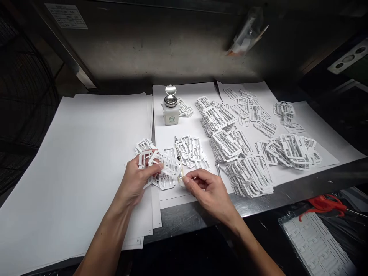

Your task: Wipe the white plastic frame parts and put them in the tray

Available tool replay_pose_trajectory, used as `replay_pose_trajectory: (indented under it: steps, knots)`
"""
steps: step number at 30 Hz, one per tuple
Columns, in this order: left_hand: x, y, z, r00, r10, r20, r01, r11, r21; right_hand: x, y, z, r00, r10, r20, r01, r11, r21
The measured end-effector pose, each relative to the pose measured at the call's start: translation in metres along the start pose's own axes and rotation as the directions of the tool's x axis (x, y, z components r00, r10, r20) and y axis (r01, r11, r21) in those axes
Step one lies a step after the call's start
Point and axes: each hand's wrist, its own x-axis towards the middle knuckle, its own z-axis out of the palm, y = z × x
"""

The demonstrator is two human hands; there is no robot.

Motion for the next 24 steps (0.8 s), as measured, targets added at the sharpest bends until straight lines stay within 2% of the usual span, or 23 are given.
replay_pose_trajectory:
  steps: [3, 7, 13, 15, 17, 20, 24]
  knots:
    - [-0.016, -0.002, -0.004, 0.997, -0.062, 0.051, 0.067, 0.993, -0.099, 0.004, -0.004, -0.001, 0.999, -0.046, -0.029, 0.048, 0.995, 0.086]
    - [-0.027, -0.007, -0.005, 0.993, -0.091, 0.076, 0.1, 0.988, -0.122, 0.01, -0.016, 0.008, 0.981, -0.189, -0.049, 0.192, 0.979, 0.072]
    - [-0.033, -0.013, -0.002, 0.984, 0.019, 0.177, -0.003, 0.996, -0.089, 0.019, -0.026, 0.028, 0.925, -0.378, 0.034, 0.379, 0.925, -0.037]
    - [-0.035, -0.014, -0.003, 0.984, 0.013, 0.18, 0.001, 0.997, -0.074, 0.023, -0.025, 0.026, 0.926, -0.377, 0.038, 0.378, 0.918, -0.115]
    - [-0.036, -0.015, -0.005, 0.988, -0.027, 0.154, 0.037, 0.997, -0.063, 0.025, -0.025, 0.021, 0.943, -0.334, 0.005, 0.328, 0.924, -0.198]
    - [-0.037, -0.016, -0.006, 0.989, -0.066, 0.131, 0.074, 0.995, -0.059, 0.024, -0.028, 0.017, 0.952, -0.306, -0.027, 0.292, 0.929, -0.227]
    - [-0.037, -0.016, -0.004, 0.988, 0.011, 0.151, -0.002, 0.998, -0.061, 0.02, -0.034, 0.024, 0.919, -0.374, 0.123, 0.392, 0.898, -0.2]
